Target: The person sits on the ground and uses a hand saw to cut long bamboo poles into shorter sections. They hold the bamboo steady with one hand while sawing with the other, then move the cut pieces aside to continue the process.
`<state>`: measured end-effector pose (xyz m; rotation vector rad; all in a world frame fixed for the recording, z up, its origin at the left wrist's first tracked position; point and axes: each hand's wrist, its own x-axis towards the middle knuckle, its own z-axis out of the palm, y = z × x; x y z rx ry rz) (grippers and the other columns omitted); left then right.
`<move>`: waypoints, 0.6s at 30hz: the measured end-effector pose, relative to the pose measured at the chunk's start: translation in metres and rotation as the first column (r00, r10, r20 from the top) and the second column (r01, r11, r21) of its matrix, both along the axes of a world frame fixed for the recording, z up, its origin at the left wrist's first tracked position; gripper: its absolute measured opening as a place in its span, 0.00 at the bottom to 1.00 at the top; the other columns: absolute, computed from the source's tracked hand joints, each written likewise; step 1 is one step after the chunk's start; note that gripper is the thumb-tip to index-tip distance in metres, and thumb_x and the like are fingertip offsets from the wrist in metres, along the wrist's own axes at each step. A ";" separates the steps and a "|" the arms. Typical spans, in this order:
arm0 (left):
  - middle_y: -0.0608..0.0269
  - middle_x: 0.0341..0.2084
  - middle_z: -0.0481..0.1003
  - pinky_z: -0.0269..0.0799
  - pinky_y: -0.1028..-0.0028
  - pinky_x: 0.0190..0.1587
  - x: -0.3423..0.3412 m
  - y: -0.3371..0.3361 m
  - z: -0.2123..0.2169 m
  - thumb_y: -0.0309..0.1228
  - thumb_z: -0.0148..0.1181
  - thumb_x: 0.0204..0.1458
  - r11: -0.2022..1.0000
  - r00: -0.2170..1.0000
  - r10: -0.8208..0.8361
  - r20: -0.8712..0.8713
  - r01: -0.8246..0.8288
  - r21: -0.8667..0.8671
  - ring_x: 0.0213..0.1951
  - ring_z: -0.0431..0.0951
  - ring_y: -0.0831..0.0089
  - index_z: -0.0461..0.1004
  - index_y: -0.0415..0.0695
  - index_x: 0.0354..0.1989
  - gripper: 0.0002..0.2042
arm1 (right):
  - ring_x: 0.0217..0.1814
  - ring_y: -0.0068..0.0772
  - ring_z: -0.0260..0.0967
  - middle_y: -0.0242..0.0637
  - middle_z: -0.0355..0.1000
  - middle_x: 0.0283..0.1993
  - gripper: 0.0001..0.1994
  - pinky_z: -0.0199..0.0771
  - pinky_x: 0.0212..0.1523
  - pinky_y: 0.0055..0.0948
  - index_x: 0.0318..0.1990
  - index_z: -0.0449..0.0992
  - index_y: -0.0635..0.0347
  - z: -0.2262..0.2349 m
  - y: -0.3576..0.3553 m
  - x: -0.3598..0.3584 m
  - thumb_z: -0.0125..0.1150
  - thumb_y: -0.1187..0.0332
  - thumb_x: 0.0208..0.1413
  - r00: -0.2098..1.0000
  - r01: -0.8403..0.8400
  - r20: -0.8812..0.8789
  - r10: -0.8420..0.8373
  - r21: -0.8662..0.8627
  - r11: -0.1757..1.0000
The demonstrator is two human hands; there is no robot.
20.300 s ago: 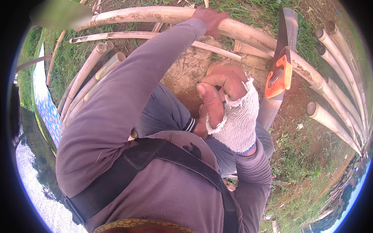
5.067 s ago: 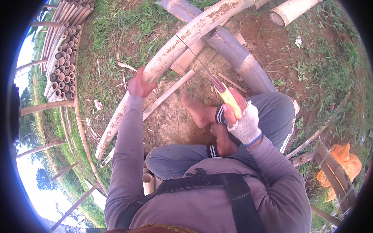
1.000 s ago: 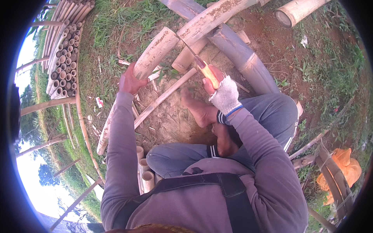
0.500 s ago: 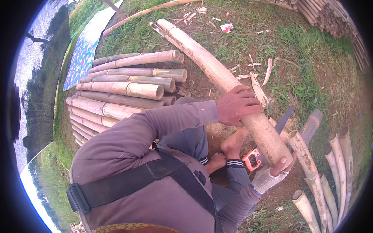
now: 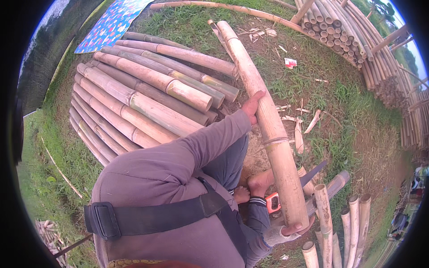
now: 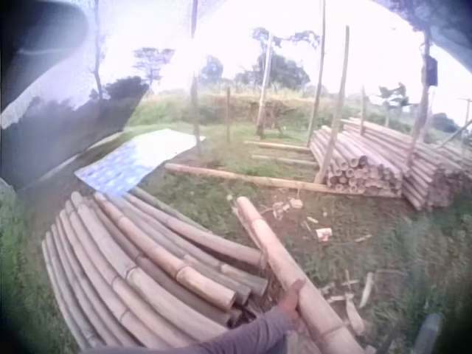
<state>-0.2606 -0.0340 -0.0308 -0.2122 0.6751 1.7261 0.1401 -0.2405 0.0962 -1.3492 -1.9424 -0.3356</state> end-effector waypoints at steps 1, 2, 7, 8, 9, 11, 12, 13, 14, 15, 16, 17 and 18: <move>0.48 0.51 0.84 0.83 0.52 0.57 0.002 0.004 0.004 0.45 0.80 0.56 0.999 0.999 0.037 -0.030 -0.037 0.003 0.49 0.87 0.54 0.74 0.37 0.64 0.34 | 0.73 0.61 0.71 0.61 0.62 0.77 0.30 0.80 0.67 0.56 0.85 0.42 0.37 -0.009 0.002 0.011 0.45 0.56 0.84 0.980 -0.036 -0.199 0.010 -0.128 0.991; 0.48 0.51 0.84 0.83 0.53 0.57 0.006 -0.004 0.003 0.44 0.80 0.55 0.996 0.995 0.085 -0.052 -0.086 -0.016 0.49 0.87 0.54 0.74 0.36 0.64 0.34 | 0.72 0.61 0.71 0.62 0.62 0.77 0.30 0.78 0.68 0.57 0.85 0.41 0.40 -0.018 0.008 0.019 0.44 0.55 0.83 0.922 -0.086 -0.387 -0.010 -0.229 0.970; 0.47 0.52 0.83 0.83 0.57 0.57 -0.008 -0.032 0.051 0.37 0.83 0.53 0.978 0.963 0.196 -0.185 -0.207 -0.038 0.51 0.87 0.55 0.74 0.32 0.62 0.33 | 0.73 0.54 0.68 0.60 0.62 0.75 0.40 0.71 0.73 0.52 0.82 0.52 0.63 0.015 0.052 -0.006 0.43 0.39 0.79 0.746 -0.257 -0.665 -0.033 -0.332 0.908; 0.47 0.52 0.83 0.83 0.57 0.57 -0.032 -0.036 0.048 0.37 0.83 0.53 0.956 0.937 0.276 -0.213 -0.290 -0.036 0.50 0.87 0.55 0.74 0.32 0.62 0.33 | 0.73 0.54 0.68 0.59 0.62 0.75 0.43 0.69 0.74 0.51 0.81 0.54 0.66 0.023 0.069 -0.031 0.45 0.36 0.77 0.653 -0.320 -0.755 -0.064 -0.351 0.880; 0.47 0.53 0.82 0.83 0.58 0.57 -0.056 -0.038 0.039 0.37 0.83 0.53 0.934 0.909 0.339 -0.243 -0.356 -0.031 0.50 0.86 0.56 0.74 0.32 0.62 0.34 | 0.74 0.53 0.68 0.59 0.62 0.75 0.46 0.69 0.74 0.51 0.80 0.55 0.68 0.028 0.080 -0.053 0.47 0.33 0.75 0.550 -0.399 -0.829 -0.097 -0.363 0.842; 0.46 0.54 0.82 0.83 0.60 0.57 -0.103 -0.049 0.035 0.36 0.83 0.52 0.887 0.856 0.440 -0.270 -0.461 -0.017 0.50 0.86 0.57 0.72 0.30 0.63 0.35 | 0.75 0.51 0.66 0.57 0.62 0.74 0.48 0.68 0.74 0.50 0.80 0.57 0.68 0.032 0.098 -0.100 0.51 0.30 0.72 0.418 -0.522 -0.897 -0.140 -0.364 0.771; 0.46 0.55 0.81 0.83 0.60 0.57 -0.133 -0.059 0.038 0.36 0.83 0.52 0.864 0.831 0.484 -0.273 -0.503 0.000 0.50 0.86 0.58 0.70 0.28 0.64 0.37 | 0.76 0.49 0.65 0.56 0.62 0.74 0.48 0.68 0.73 0.50 0.80 0.57 0.66 0.029 0.105 -0.125 0.54 0.30 0.71 0.388 -0.571 -0.912 -0.136 -0.353 0.741; 0.45 0.56 0.80 0.83 0.61 0.58 -0.162 -0.071 0.043 0.36 0.84 0.51 0.841 0.797 0.514 -0.317 -0.541 0.004 0.51 0.85 0.57 0.68 0.27 0.65 0.39 | 0.77 0.49 0.65 0.56 0.62 0.75 0.48 0.69 0.73 0.50 0.80 0.58 0.64 0.018 0.123 -0.139 0.53 0.31 0.71 0.372 -0.646 -0.919 -0.135 -0.360 0.673; 0.44 0.57 0.80 0.83 0.61 0.58 -0.192 -0.079 0.048 0.36 0.84 0.51 0.819 0.762 0.539 -0.360 -0.574 0.011 0.51 0.85 0.57 0.66 0.25 0.67 0.42 | 0.77 0.48 0.64 0.55 0.61 0.75 0.47 0.69 0.72 0.51 0.80 0.59 0.63 0.005 0.140 -0.151 0.53 0.31 0.71 0.354 -0.712 -0.925 -0.136 -0.361 0.602; 0.46 0.55 0.81 0.83 0.59 0.57 -0.223 -0.088 0.050 0.37 0.83 0.53 0.759 0.706 0.597 -0.381 -0.651 -0.015 0.51 0.85 0.57 0.70 0.26 0.65 0.38 | 0.77 0.49 0.64 0.54 0.61 0.76 0.46 0.70 0.72 0.51 0.81 0.59 0.60 0.001 0.146 -0.170 0.54 0.32 0.71 0.373 -0.761 -0.921 -0.110 -0.372 0.531; 0.48 0.54 0.82 0.84 0.57 0.57 -0.256 -0.096 0.052 0.38 0.82 0.55 0.690 0.643 0.650 -0.405 -0.723 -0.041 0.51 0.86 0.57 0.74 0.27 0.62 0.34 | 0.78 0.49 0.64 0.53 0.61 0.77 0.45 0.71 0.71 0.51 0.82 0.59 0.58 -0.001 0.149 -0.190 0.54 0.32 0.71 0.391 -0.804 -0.916 -0.083 -0.385 0.454; 0.46 0.57 0.81 0.82 0.56 0.61 -0.310 -0.114 0.046 0.39 0.83 0.54 0.594 0.567 0.658 -0.496 -0.795 -0.120 0.54 0.85 0.53 0.72 0.27 0.65 0.37 | 0.77 0.49 0.66 0.51 0.62 0.78 0.44 0.72 0.71 0.51 0.83 0.58 0.54 -0.001 0.138 -0.216 0.54 0.34 0.71 0.435 -0.793 -0.897 -0.077 -0.422 0.440; 0.43 0.61 0.79 0.80 0.55 0.64 -0.351 -0.135 0.039 0.39 0.83 0.52 0.490 0.499 0.648 -0.576 -0.851 -0.187 0.58 0.83 0.49 0.70 0.27 0.68 0.41 | 0.75 0.48 0.69 0.51 0.66 0.76 0.41 0.72 0.70 0.49 0.82 0.59 0.59 -0.009 0.134 -0.224 0.57 0.40 0.74 0.483 -0.796 -0.875 -0.043 -0.459 0.395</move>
